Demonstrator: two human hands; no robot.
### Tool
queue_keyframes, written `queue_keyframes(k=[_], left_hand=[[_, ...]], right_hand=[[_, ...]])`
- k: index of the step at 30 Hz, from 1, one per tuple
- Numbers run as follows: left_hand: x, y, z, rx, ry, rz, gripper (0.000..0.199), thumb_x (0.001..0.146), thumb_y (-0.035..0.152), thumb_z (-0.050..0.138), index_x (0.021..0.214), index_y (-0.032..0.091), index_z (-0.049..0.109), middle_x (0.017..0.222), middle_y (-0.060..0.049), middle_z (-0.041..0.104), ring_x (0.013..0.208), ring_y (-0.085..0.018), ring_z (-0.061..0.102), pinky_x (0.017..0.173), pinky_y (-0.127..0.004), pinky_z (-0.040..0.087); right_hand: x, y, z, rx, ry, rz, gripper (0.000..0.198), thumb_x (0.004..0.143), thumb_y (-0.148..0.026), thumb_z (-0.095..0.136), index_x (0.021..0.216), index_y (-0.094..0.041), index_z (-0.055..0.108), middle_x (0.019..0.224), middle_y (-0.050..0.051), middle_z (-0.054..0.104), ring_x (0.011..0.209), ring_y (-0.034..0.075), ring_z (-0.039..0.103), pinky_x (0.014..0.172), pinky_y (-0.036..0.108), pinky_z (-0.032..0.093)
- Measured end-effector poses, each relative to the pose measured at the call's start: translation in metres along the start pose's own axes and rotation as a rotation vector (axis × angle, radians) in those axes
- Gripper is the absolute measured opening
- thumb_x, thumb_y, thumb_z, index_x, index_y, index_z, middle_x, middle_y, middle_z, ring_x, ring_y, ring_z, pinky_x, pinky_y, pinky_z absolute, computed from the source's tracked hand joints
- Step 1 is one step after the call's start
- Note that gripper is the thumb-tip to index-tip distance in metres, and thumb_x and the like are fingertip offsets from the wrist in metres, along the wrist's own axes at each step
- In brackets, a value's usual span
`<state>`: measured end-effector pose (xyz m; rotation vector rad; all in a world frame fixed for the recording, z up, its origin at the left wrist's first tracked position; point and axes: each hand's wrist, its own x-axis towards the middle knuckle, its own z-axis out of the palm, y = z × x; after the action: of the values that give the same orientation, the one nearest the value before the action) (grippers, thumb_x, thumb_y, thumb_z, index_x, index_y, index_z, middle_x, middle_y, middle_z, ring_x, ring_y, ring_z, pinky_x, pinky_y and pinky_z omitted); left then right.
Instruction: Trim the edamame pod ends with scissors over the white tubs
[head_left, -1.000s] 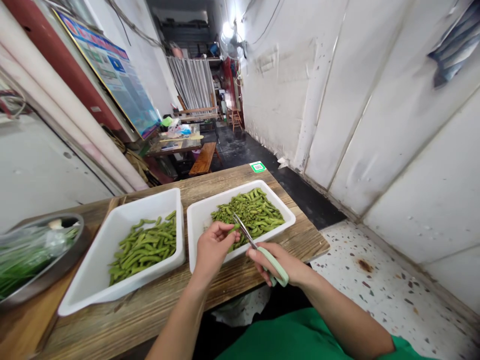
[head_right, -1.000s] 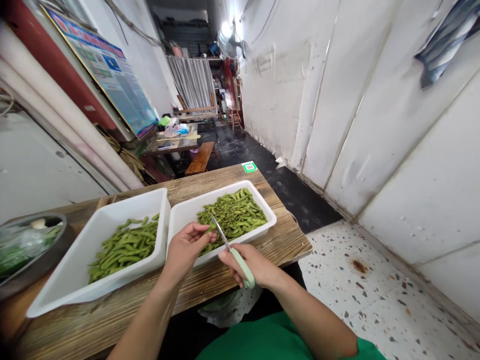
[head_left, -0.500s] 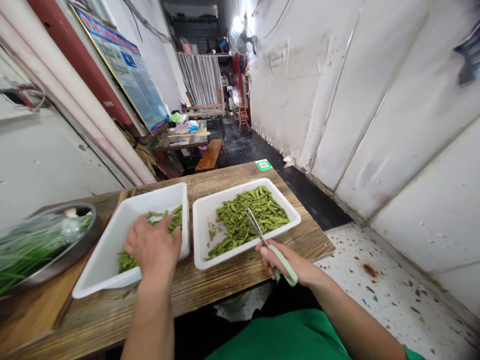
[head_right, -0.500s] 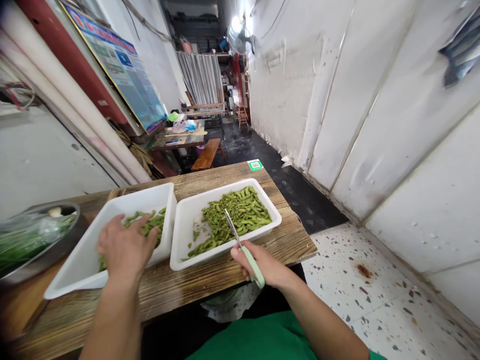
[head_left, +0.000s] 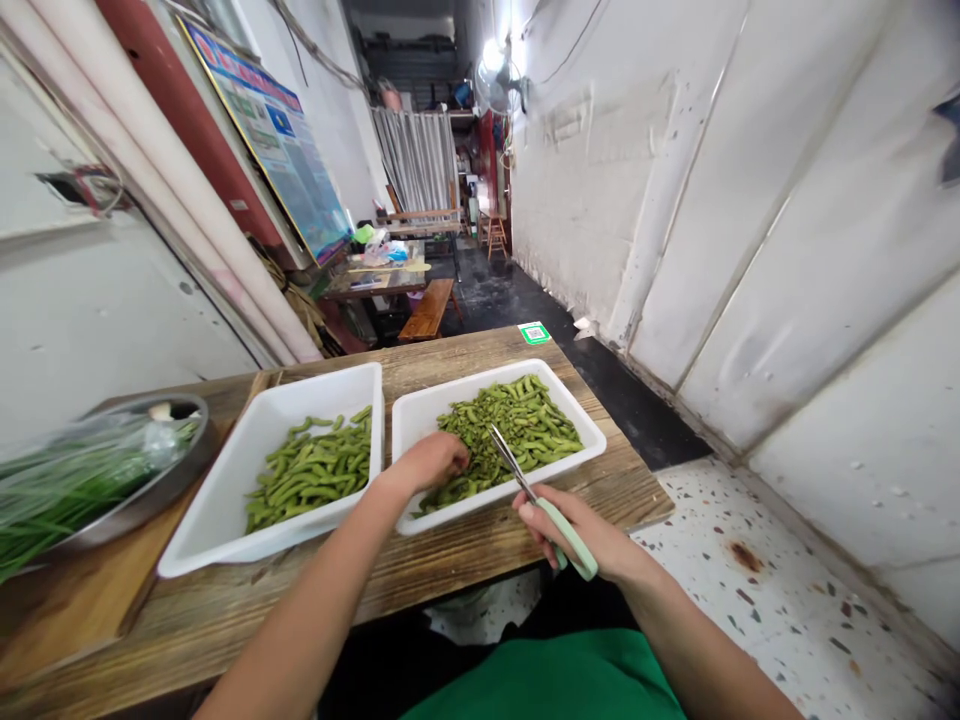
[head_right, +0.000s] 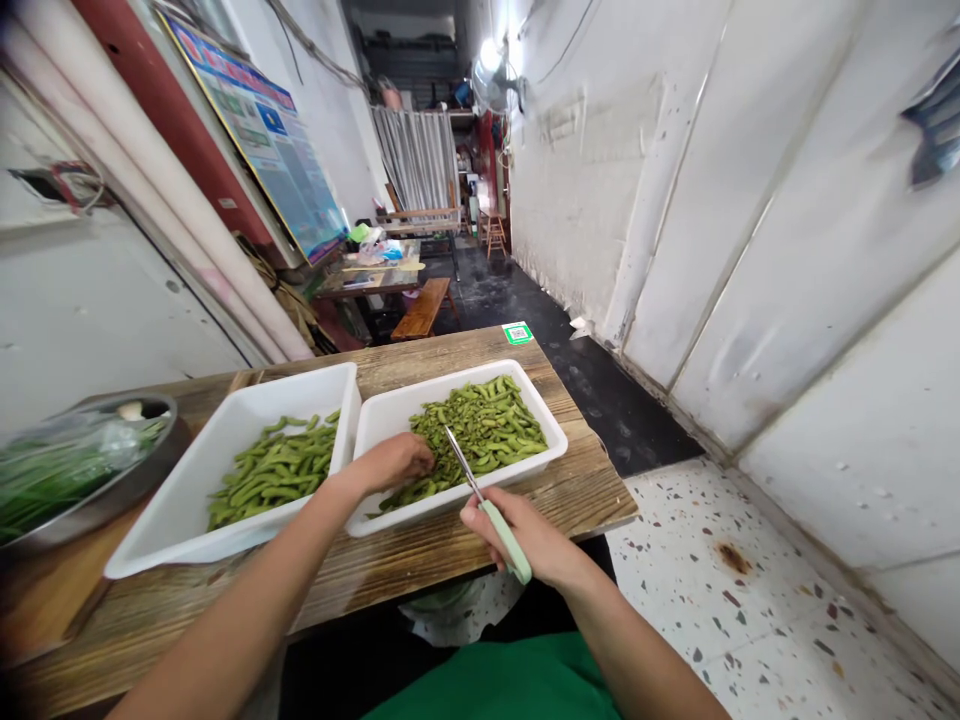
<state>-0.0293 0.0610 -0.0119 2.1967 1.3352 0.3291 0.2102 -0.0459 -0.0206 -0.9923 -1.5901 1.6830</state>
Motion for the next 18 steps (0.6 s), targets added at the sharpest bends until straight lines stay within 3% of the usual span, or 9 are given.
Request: queue_keyframes(k=[5, 8, 13, 18], left_hand=[[-0.019, 0.029, -0.003, -0.527, 0.112, -0.106, 0.022, 0.068, 0.031, 0.058, 0.087, 0.019, 0.06, 0.069, -0.001, 0.063, 0.063, -0.016, 0.06, 0.061, -0.025, 0.044], [-0.027, 0.045, 0.009, -0.751, 0.196, -0.182, 0.033, 0.065, 0.033, 0.065, 0.092, 0.016, 0.059, 0.069, -0.002, 0.064, 0.063, -0.015, 0.06, 0.063, -0.026, 0.046], [-0.031, 0.055, 0.02, -0.832, 0.229, -0.261, 0.031, 0.057, 0.032, 0.073, 0.079, 0.012, 0.064, 0.062, -0.003, 0.064, 0.057, -0.013, 0.058, 0.058, -0.025, 0.044], [-0.034, 0.061, 0.016, -0.725, 0.218, -0.26, 0.029, 0.06, 0.034, 0.07, 0.078, 0.012, 0.067, 0.053, 0.0, 0.059, 0.05, -0.01, 0.052, 0.051, -0.022, 0.04]], right_hand=[[0.005, 0.003, 0.001, -0.038, 0.001, -0.001, 0.04, 0.08, -0.056, 0.045, 0.091, -0.018, 0.048, 0.055, -0.006, 0.04, 0.042, 0.007, 0.04, 0.04, 0.017, 0.037], [0.007, 0.002, 0.001, -0.113, -0.01, 0.004, 0.039, 0.081, -0.056, 0.044, 0.088, -0.018, 0.049, 0.055, -0.005, 0.042, 0.043, 0.007, 0.041, 0.041, 0.018, 0.037], [0.005, -0.005, 0.002, -0.273, 0.026, -0.07, 0.035, 0.083, -0.051, 0.044, 0.088, -0.017, 0.052, 0.057, -0.003, 0.046, 0.049, 0.009, 0.044, 0.049, 0.02, 0.038], [0.003, -0.01, 0.002, -0.375, 0.061, -0.095, 0.033, 0.083, -0.049, 0.046, 0.091, -0.018, 0.054, 0.064, -0.001, 0.052, 0.058, 0.012, 0.048, 0.055, 0.022, 0.038]])
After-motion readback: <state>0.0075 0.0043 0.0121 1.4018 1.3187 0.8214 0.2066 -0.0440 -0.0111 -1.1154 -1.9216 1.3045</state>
